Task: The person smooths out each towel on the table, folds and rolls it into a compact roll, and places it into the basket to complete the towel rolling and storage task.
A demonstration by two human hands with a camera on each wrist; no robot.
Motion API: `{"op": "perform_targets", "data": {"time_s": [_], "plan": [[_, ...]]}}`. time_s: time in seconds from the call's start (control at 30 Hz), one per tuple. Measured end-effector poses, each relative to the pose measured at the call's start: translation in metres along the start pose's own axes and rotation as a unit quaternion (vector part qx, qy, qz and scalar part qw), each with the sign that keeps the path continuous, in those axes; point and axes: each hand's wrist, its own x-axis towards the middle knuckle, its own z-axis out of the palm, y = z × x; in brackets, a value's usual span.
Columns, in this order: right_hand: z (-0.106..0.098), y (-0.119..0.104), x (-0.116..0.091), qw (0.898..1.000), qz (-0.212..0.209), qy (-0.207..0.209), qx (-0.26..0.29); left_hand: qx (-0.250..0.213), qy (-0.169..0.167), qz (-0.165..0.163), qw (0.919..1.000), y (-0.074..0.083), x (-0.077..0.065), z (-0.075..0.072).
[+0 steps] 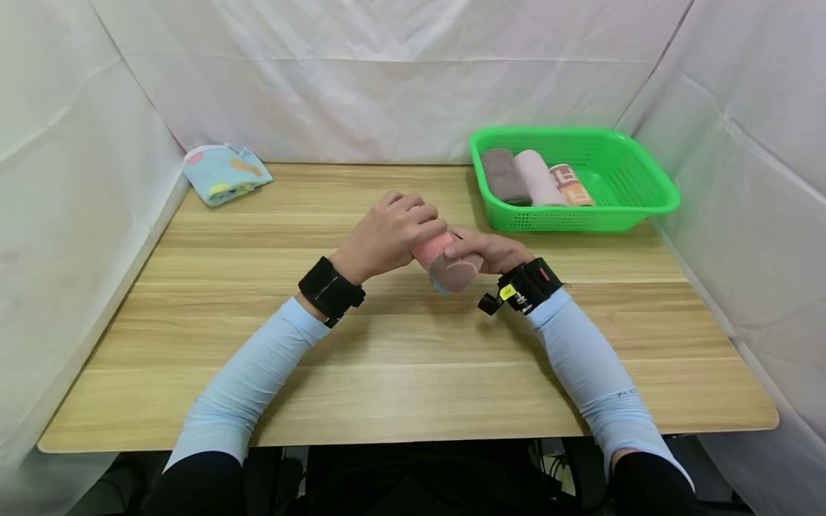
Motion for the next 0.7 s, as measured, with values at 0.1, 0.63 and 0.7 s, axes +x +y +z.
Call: {"op": "perform_targets", "data": {"time_s": [0.1,0.63,0.7], "plan": [[0.003,-0.004,-0.001,1.0,0.011,0.01,-0.015,0.004,0.004,0.005,1.0,-0.001,-0.001,0.001],[0.013,-0.019,-0.003,0.998,0.019,0.048,-0.019,0.007,-0.008,-0.019,0.9998,-0.005,-0.002,-0.002],[0.016,-0.022,-0.002,0.997,0.027,0.064,-0.037,-0.001,-0.028,-0.029,0.9992,-0.005,-0.002,-0.004]]}}
